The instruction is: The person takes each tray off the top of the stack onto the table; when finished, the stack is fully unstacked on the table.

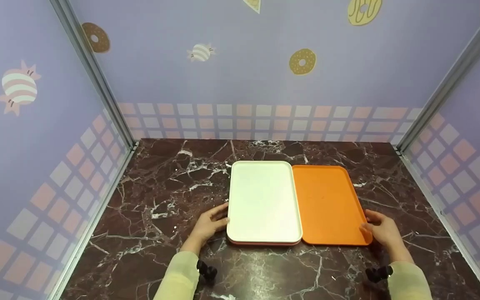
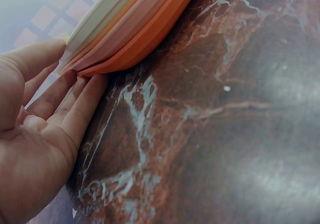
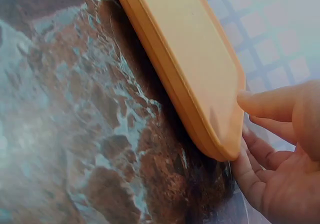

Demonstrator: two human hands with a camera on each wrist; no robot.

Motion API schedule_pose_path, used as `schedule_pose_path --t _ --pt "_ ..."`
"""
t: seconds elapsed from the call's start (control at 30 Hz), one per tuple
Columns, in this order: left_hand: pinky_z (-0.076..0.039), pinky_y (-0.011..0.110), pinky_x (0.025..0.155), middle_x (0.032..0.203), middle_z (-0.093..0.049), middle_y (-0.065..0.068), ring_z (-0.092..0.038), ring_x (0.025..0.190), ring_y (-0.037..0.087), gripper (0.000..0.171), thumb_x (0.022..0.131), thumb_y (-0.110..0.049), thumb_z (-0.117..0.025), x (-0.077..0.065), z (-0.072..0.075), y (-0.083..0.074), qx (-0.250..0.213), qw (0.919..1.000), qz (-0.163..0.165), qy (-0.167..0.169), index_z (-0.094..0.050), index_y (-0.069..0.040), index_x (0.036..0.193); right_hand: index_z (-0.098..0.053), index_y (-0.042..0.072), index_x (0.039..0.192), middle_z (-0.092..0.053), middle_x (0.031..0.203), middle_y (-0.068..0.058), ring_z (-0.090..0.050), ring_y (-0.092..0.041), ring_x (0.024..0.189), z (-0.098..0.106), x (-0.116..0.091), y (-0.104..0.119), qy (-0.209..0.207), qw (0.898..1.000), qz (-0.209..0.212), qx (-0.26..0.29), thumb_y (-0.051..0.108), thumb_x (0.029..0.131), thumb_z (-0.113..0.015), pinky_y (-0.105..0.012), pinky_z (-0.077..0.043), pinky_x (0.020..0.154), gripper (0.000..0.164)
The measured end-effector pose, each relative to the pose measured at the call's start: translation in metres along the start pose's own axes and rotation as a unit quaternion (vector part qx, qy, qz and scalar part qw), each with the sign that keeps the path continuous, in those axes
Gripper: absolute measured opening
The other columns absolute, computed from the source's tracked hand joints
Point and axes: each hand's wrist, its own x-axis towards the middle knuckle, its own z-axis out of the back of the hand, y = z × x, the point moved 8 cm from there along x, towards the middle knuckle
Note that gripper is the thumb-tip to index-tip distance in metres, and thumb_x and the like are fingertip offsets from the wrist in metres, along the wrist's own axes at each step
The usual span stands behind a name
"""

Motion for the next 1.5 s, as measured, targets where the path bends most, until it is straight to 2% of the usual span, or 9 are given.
schedule_pose_path --t 0.13,0.23,0.37,0.63,0.87,1.0,1.17,1.3,1.5 --pt "-0.059 0.037 0.101 0.152 -0.047 0.033 -0.06 0.132 0.034 0.06 0.097 -0.003 -0.068 0.001 0.0 0.001 0.003 1.0 0.003 -0.003 -0.045 0.004 0.152 -0.047 -0.013 0.146 -0.055 0.139 -0.038 -0.056 -0.049 0.126 0.001 -0.003 0.008 -0.031 0.999 0.018 0.009 0.008 0.098 -0.066 -0.005 -0.043 0.074 0.056" --pt "-0.059 0.038 0.101 0.153 -0.047 0.032 -0.058 0.134 0.037 0.06 0.097 -0.003 -0.068 0.001 0.0 0.001 0.008 0.9999 0.006 -0.008 -0.046 0.003 0.152 -0.049 -0.01 0.146 -0.058 0.137 -0.036 -0.067 -0.031 0.11 0.003 -0.004 0.017 -0.051 0.998 0.025 0.02 0.009 0.098 -0.067 -0.008 -0.048 0.072 0.054" --pt "-0.059 0.039 0.101 0.154 -0.046 0.032 -0.055 0.137 0.041 0.06 0.097 -0.003 -0.068 0.001 0.0 0.0 0.009 0.9999 0.004 -0.007 -0.045 0.003 0.152 -0.05 -0.005 0.148 -0.058 0.14 -0.032 -0.06 -0.003 0.101 -0.002 -0.006 0.028 -0.049 0.997 0.014 0.056 0.013 0.1 -0.067 -0.015 -0.055 0.074 0.055" --pt "-0.059 0.038 0.101 0.154 -0.046 0.031 -0.053 0.139 0.042 0.061 0.097 -0.003 -0.068 0.0 0.0 -0.001 0.017 0.9998 0.004 -0.007 -0.045 0.002 0.153 -0.048 -0.002 0.15 -0.061 0.136 -0.027 -0.066 -0.005 0.098 -0.026 -0.009 0.052 -0.01 0.992 0.014 0.124 0.017 0.102 -0.065 -0.021 -0.059 0.08 0.055" --pt "-0.058 0.039 0.102 0.154 -0.046 0.031 -0.052 0.139 0.043 0.061 0.097 -0.004 -0.068 0.0 0.0 0.0 0.014 0.9999 0.004 -0.007 -0.045 0.003 0.153 -0.042 -0.01 0.151 -0.065 0.118 -0.013 -0.073 -0.015 0.092 -0.065 -0.016 0.073 0.037 0.962 -0.01 0.27 0.013 0.103 -0.062 -0.034 -0.064 0.084 0.057" --pt "-0.058 0.039 0.102 0.154 -0.046 0.032 -0.052 0.14 0.043 0.061 0.097 -0.005 -0.068 0.0 -0.001 -0.001 0.011 0.9999 0.002 -0.005 -0.044 0.004 0.153 -0.041 -0.014 0.149 -0.066 0.118 -0.014 -0.072 -0.016 0.091 -0.086 -0.019 0.082 0.049 0.948 -0.013 0.313 0.01 0.104 -0.06 -0.033 -0.064 0.083 0.054" --pt "-0.058 0.039 0.103 0.154 -0.045 0.033 -0.052 0.14 0.044 0.061 0.097 -0.004 -0.068 -0.001 -0.001 0.0 0.009 0.9999 0.0 -0.005 -0.044 0.005 0.152 -0.045 -0.013 0.146 -0.065 0.121 -0.021 -0.073 -0.021 0.091 -0.109 -0.024 0.09 0.052 0.94 -0.03 0.337 0.01 0.103 -0.061 -0.035 -0.065 0.081 0.051" --pt "-0.058 0.04 0.102 0.153 -0.045 0.034 -0.053 0.138 0.044 0.061 0.097 -0.003 -0.068 -0.001 -0.001 -0.001 0.008 0.9999 -0.005 -0.004 -0.044 0.006 0.152 -0.047 -0.014 0.144 -0.065 0.122 -0.026 -0.073 -0.021 0.088 -0.126 -0.03 0.1 0.055 0.939 -0.035 0.338 0.01 0.102 -0.063 -0.033 -0.065 0.078 0.051" --pt "-0.059 0.038 0.101 0.154 -0.045 0.032 -0.054 0.138 0.042 0.061 0.097 -0.005 -0.068 -0.001 0.0 -0.002 0.016 0.9999 -0.005 -0.002 -0.044 0.004 0.153 -0.057 -0.013 0.136 -0.068 0.104 -0.015 -0.066 -0.014 0.072 -0.144 -0.036 0.112 0.04 0.962 -0.033 0.268 0.011 0.097 -0.07 -0.026 -0.061 0.063 0.049"
